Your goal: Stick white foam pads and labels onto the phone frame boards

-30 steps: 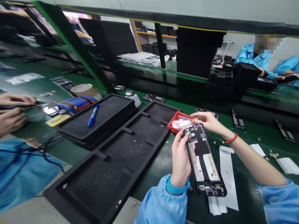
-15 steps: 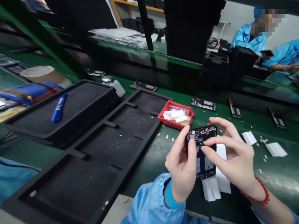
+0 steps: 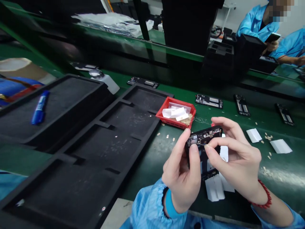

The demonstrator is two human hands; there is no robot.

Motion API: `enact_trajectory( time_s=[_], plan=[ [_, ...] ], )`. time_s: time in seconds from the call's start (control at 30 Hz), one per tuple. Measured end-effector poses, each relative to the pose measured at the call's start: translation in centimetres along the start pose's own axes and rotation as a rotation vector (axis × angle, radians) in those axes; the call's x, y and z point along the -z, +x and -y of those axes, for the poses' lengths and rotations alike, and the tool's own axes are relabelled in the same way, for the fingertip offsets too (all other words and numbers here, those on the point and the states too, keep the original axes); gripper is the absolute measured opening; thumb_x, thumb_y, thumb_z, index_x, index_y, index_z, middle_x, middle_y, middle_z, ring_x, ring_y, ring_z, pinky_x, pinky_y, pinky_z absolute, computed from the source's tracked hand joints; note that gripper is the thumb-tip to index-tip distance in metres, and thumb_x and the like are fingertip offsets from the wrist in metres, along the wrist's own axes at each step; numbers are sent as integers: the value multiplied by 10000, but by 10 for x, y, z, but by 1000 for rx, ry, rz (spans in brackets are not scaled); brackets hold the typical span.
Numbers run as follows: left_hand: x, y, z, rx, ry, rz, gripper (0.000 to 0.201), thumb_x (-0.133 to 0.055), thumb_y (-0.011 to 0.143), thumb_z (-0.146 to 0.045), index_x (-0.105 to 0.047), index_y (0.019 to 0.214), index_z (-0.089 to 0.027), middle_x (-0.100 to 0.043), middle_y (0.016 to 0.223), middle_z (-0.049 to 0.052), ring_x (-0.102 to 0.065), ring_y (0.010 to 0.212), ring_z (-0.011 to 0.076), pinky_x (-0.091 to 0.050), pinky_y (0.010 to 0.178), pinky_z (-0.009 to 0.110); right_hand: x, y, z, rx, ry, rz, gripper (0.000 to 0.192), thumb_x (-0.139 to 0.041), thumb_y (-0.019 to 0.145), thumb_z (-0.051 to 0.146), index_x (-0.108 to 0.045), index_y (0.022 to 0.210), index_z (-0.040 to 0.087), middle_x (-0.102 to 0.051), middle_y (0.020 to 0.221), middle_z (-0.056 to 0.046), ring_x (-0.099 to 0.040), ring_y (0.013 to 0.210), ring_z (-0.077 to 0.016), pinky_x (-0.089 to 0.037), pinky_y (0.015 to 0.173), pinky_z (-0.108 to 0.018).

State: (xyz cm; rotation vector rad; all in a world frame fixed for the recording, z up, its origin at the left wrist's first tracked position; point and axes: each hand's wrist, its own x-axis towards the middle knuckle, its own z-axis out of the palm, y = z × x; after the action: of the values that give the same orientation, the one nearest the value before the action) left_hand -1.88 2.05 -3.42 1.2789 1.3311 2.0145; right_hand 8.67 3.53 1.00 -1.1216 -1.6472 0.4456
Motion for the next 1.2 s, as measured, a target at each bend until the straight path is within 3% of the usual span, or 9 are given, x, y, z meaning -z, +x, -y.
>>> enact_trajectory(
  time_s=[0.23,0.43,0.73,1.07,1.2],
  plan=[
    [1,-2,-2,-3,-47,-40,516,-661,880,-31,-671,1304,-323,-801,1087,-43,-774,801,104,-622,789,157,-6,-1,1,20,14,-49,163,-699,810,52,-688,753,204,-641,1212,-91,-650,1099,-236,-564,901,-400],
    [0,-2,-3,-8,-83,-65,519,-699,845,-43,-683,1288,-313,-802,1097,-27,-773,824,121,-628,808,185,-5,0,5,26,44,-52,165,-702,808,44,-689,766,203,-643,1178,-92,-673,1031,-214,-606,815,-337],
    [-3,-1,-6,-22,-33,-85,566,-745,778,-22,-690,1275,-287,-810,1072,-12,-781,784,139,-642,740,192,-6,-1,5,13,78,-60,177,-707,801,34,-696,773,208,-639,1187,-94,-678,1036,-221,-614,824,-336],
    [-6,2,-8,19,9,-139,479,-777,751,-37,-742,1180,-247,-820,973,-10,-777,783,141,-640,750,192,-4,-1,5,9,98,-47,173,-710,804,36,-701,785,208,-649,1180,-93,-699,957,-201,-618,781,-325],
    [-5,4,-10,79,28,-132,398,-769,771,-86,-751,1147,-215,-815,965,15,-785,790,180,-663,722,243,-1,3,1,-58,188,-15,163,-690,826,62,-675,775,217,-702,1119,-89,-713,984,-230,-624,750,-333]
  ],
)
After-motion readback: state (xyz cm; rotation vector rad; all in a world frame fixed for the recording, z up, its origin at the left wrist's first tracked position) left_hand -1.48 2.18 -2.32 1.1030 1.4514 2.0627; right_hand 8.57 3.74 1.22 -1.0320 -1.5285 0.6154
